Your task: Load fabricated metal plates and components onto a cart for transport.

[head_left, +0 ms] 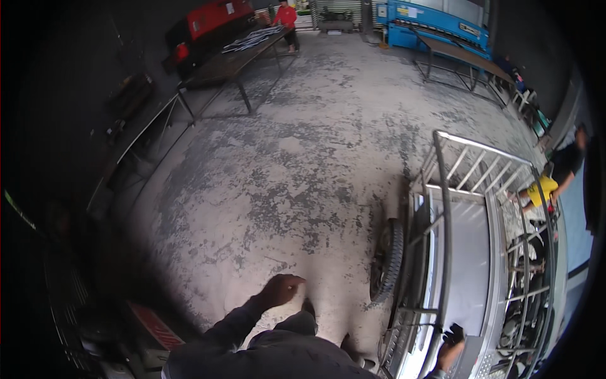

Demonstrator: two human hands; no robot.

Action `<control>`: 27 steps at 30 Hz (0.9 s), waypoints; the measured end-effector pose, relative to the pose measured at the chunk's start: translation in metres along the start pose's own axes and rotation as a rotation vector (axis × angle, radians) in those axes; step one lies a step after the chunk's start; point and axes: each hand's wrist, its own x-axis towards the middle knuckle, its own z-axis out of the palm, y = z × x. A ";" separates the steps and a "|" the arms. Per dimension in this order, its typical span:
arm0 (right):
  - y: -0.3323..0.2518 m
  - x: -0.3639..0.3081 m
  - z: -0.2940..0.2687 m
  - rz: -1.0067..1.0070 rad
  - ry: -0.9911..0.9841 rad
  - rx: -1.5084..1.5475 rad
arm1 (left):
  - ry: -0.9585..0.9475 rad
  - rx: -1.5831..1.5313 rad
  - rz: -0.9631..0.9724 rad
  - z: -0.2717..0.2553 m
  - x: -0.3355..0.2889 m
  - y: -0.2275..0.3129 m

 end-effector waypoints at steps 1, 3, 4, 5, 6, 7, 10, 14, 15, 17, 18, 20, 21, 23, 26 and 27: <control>-0.064 0.015 0.075 -0.149 -0.080 -0.278 | 0.065 0.075 -0.033 -0.038 -0.005 -0.032; -0.110 0.025 0.165 -0.319 -0.209 -0.460 | 0.213 0.092 -0.107 -0.101 0.004 -0.082; -0.110 0.028 0.203 -0.401 -0.242 -0.513 | 0.282 0.063 -0.198 -0.126 0.010 -0.103; -0.106 0.026 0.246 -0.487 -0.277 -0.555 | 0.314 0.110 -0.243 -0.157 0.019 -0.124; -0.095 0.023 0.280 -0.611 -0.190 -0.616 | 0.355 0.124 -0.246 -0.179 0.029 -0.141; -0.082 0.020 0.304 -0.749 -0.082 -0.695 | 0.402 0.111 -0.235 -0.194 0.044 -0.166; 0.009 0.056 0.371 -0.317 -0.275 -0.433 | 0.344 0.104 -0.339 -0.224 0.106 -0.236; -0.149 0.151 0.586 -0.116 -0.669 -0.394 | 0.048 0.078 -0.627 -0.242 0.179 -0.338; -0.160 0.180 0.622 -0.369 -0.626 -0.536 | -0.033 0.038 -0.654 -0.248 0.204 -0.355; -0.158 0.271 0.736 -0.050 -0.686 -0.238 | -0.054 0.004 -0.668 -0.272 0.266 -0.399; -0.133 0.335 0.798 -0.023 -0.621 -0.089 | -0.102 -0.038 -0.705 -0.283 0.304 -0.427; -0.205 0.432 0.926 -0.806 -0.651 -0.420 | -0.072 0.055 -0.744 -0.315 0.343 -0.468; -0.281 0.457 1.018 -0.683 -0.767 -0.417 | -0.014 0.034 -0.871 -0.336 0.345 -0.482; -0.417 0.517 1.151 -0.697 -0.767 -0.311 | 0.124 0.000 -0.810 -0.381 0.399 -0.517; -0.569 0.588 1.338 -0.954 -0.890 -0.132 | 0.222 -0.044 -0.901 -0.457 0.506 -0.567; -0.620 0.590 1.399 -0.868 -0.951 -0.018 | 0.261 -0.047 -0.933 -0.473 0.531 -0.596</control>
